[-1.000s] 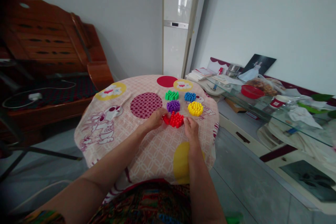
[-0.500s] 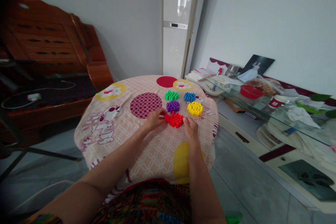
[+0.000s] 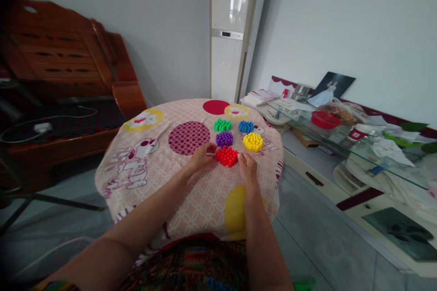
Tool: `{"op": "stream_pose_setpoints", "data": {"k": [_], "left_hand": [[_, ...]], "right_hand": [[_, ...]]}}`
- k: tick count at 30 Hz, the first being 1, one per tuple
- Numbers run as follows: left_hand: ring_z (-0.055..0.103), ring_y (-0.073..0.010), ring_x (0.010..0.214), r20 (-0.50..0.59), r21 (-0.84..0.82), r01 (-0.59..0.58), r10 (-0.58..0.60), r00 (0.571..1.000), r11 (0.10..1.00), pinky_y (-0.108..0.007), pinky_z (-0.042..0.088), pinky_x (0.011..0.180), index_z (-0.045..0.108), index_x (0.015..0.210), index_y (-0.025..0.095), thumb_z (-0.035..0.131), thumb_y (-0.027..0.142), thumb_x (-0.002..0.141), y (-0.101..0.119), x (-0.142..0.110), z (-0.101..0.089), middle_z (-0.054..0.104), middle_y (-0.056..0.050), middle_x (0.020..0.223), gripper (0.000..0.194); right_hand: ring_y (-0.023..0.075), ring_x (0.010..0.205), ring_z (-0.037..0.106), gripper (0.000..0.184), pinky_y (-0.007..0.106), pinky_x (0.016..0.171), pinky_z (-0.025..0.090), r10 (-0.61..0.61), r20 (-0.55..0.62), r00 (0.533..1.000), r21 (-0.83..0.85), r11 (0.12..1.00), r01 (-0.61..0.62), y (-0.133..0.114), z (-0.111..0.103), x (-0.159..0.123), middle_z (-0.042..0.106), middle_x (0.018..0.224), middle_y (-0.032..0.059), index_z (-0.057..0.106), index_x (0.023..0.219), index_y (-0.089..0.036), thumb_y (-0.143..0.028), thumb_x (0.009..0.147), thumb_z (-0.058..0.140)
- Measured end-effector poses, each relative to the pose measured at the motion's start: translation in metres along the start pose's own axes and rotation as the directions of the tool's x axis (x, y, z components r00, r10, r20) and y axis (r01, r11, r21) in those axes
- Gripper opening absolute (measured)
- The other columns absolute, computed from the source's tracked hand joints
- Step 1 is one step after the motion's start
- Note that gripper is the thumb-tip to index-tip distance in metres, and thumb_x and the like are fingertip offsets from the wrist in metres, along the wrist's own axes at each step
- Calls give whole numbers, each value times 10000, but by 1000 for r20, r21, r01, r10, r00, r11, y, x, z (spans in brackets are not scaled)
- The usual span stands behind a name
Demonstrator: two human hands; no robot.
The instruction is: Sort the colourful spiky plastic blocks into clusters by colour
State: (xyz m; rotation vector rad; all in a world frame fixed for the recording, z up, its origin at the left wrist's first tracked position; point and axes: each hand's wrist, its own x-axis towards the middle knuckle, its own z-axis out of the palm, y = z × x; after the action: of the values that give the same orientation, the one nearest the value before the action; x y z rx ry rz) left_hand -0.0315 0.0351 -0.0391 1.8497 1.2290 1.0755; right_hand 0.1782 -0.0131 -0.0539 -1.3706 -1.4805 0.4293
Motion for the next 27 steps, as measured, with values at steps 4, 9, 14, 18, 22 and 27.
{"op": "stream_pose_setpoints", "data": {"k": [4, 9, 14, 18, 22, 27], "left_hand": [[677, -145, 844, -85, 124, 5, 6, 996, 992, -268, 572, 754, 623, 952, 157, 554, 37, 674, 3, 0, -9, 703, -30, 907, 311], [644, -201, 1004, -33, 219, -213, 225, 974, 952, -333, 577, 824, 642, 1073, 176, 570, 186, 816, 21, -7, -5, 678, -85, 1095, 267], [490, -303, 1291, 235, 375, -492, 433, 870, 786, -485, 418, 1094, 630, 1231, 211, 684, 312, 799, 35, -16, 25, 538, -140, 1376, 447], [335, -386, 1403, 371, 507, -516, 367, 853, 690, -634, 258, 1143, 636, 1239, 232, 682, 276, 788, 36, -14, 43, 442, -159, 1482, 456], [304, -387, 1422, 298, 586, -401, 272, 915, 704, -680, 235, 1120, 627, 1249, 272, 615, 227, 821, 25, -4, 32, 418, -141, 1511, 431], [388, -356, 1378, 93, 599, -208, 191, 977, 773, -573, 344, 1113, 641, 1215, 257, 652, 224, 773, -15, 18, -22, 436, -134, 1493, 444]], "right_hand": [[139, 616, 436, 380, 268, 598, 328, 5, -4, 1000, 0, 1000, -5, -3, 0, -2, 481, 615, -30, 496, 648, -201, -489, 887, 432], [183, 662, 530, 389, 286, 624, 405, 37, -99, 994, 2, 999, -37, -6, -1, -4, 623, 697, 30, 625, 742, -183, -503, 867, 442], [273, 896, 631, 518, 368, 807, 474, 117, -423, 898, -124, 975, -186, 12, -27, 28, 715, 998, 159, 694, 1091, -116, -482, 830, 437], [308, 1009, 630, 585, 403, 883, 460, 195, -388, 901, -329, 884, -333, 39, -51, 79, 688, 1107, 211, 660, 1197, -87, -489, 814, 475], [287, 951, 659, 521, 374, 813, 482, 280, -230, 932, -387, 852, -352, 51, -33, 116, 709, 1035, 183, 692, 1139, -132, -504, 808, 538], [267, 967, 662, 465, 375, 822, 498, 172, -14, 985, -268, 948, -170, 31, 37, 124, 721, 1050, 114, 704, 1106, -212, -513, 755, 651]]}}
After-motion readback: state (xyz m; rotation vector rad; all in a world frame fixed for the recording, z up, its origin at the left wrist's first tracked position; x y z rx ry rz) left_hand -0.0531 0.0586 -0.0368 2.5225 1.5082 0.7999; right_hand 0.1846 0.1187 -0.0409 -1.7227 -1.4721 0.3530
